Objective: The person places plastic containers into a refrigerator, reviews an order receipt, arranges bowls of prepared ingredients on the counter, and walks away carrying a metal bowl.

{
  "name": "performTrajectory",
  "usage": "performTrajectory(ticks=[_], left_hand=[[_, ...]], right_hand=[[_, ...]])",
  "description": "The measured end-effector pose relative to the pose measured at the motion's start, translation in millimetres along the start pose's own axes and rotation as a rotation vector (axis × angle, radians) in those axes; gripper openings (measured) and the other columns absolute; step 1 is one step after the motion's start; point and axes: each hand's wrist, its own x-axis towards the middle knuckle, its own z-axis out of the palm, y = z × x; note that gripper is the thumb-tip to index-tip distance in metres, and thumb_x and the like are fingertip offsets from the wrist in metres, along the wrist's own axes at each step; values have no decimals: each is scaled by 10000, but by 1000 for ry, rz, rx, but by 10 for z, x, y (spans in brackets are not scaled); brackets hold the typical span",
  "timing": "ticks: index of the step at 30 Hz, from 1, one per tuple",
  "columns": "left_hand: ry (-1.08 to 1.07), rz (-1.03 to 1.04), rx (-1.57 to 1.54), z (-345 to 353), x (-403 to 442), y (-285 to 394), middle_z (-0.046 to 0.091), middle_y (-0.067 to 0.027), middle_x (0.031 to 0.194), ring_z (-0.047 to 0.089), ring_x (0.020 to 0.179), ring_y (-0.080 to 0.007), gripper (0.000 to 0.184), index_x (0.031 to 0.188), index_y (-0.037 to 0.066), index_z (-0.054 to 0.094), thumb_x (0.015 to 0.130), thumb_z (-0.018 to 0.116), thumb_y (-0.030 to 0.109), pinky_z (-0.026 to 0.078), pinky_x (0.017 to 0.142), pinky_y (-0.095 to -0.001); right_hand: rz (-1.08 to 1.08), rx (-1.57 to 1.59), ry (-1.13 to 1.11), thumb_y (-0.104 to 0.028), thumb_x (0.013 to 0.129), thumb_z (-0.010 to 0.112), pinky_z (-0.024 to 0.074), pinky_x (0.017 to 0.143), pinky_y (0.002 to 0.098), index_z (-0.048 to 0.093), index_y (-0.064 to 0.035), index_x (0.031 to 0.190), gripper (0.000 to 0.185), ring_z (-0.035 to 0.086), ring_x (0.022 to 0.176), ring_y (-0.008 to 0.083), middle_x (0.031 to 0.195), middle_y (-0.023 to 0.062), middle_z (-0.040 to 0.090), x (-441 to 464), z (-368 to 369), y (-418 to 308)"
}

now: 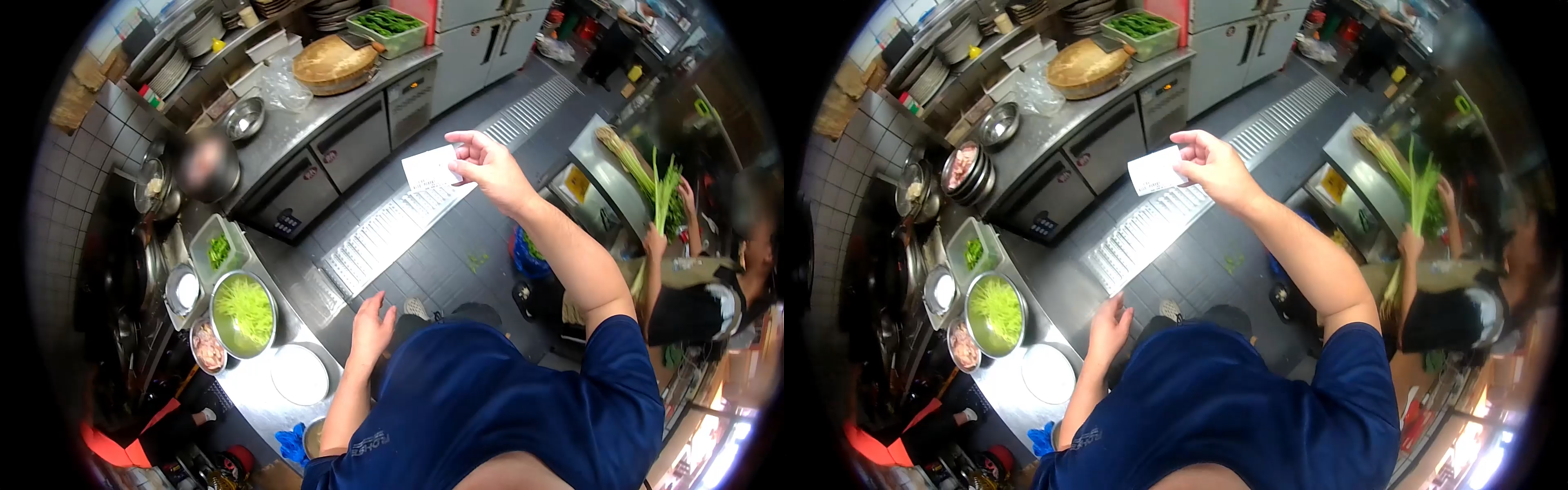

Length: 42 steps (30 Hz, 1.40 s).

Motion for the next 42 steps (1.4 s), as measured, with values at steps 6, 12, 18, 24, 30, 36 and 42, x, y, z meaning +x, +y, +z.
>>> performTrajectory(ticks=[6,12,18,24,30,36,42], left_hand=[[62,166,197,-391,1021,203,663,-254,1113,629,1069,-410,414,1209,-48,620,865,694,170,502,959,-450],[96,-18,238,-423,1856,-107,660,-251,1089,633,1007,-418,420,1205,-50,621,870,698,192,514,896,-465],[133,-336,316,-486,2691,-37,655,-258,1105,627,1042,-419,411,1223,-27,616,888,675,204,507,913,-476],[343,-390,202,-583,3418,216,660,-248,1133,637,1042,-416,407,1218,-21,631,879,690,195,518,910,-457],[444,-427,131,-1025,3974,152,647,-247,1170,623,1077,-418,404,1220,-22,627,885,686,194,513,929,-451],[592,-324,53,-1944,4646,-232,665,-229,1151,646,1046,-408,361,1210,-19,636,897,678,157,529,904,-427],[735,-39,14,-3314,5561,-627,681,-194,1126,688,963,-309,355,1222,-27,629,882,680,63,541,853,-364]], right_hand=[[-101,-107,-23,-56,918,645,529,782,278,618,-12,1206,292,624,930,124,1044,50,667,1270,114,-62],[-128,-61,-65,-47,939,632,543,742,259,681,18,1112,191,640,882,103,1009,50,689,2709,87,207],[-288,-75,-170,-25,873,694,488,721,216,694,8,1073,203,581,790,59,933,-3,645,4463,249,256],[-302,95,-307,7,916,659,509,866,239,567,7,1265,361,622,953,99,1071,54,661,5792,740,16],[-239,291,-402,17,917,655,519,871,248,543,29,1296,395,641,972,118,1084,88,675,6579,1282,-74],[-207,264,-406,-51,930,680,521,855,247,641,38,1180,269,648,948,116,1054,68,700,7221,1914,-28],[-195,317,-377,-131,981,637,531,838,257,656,-4,1143,207,627,925,101,1063,39,679,7821,2657,-157]])
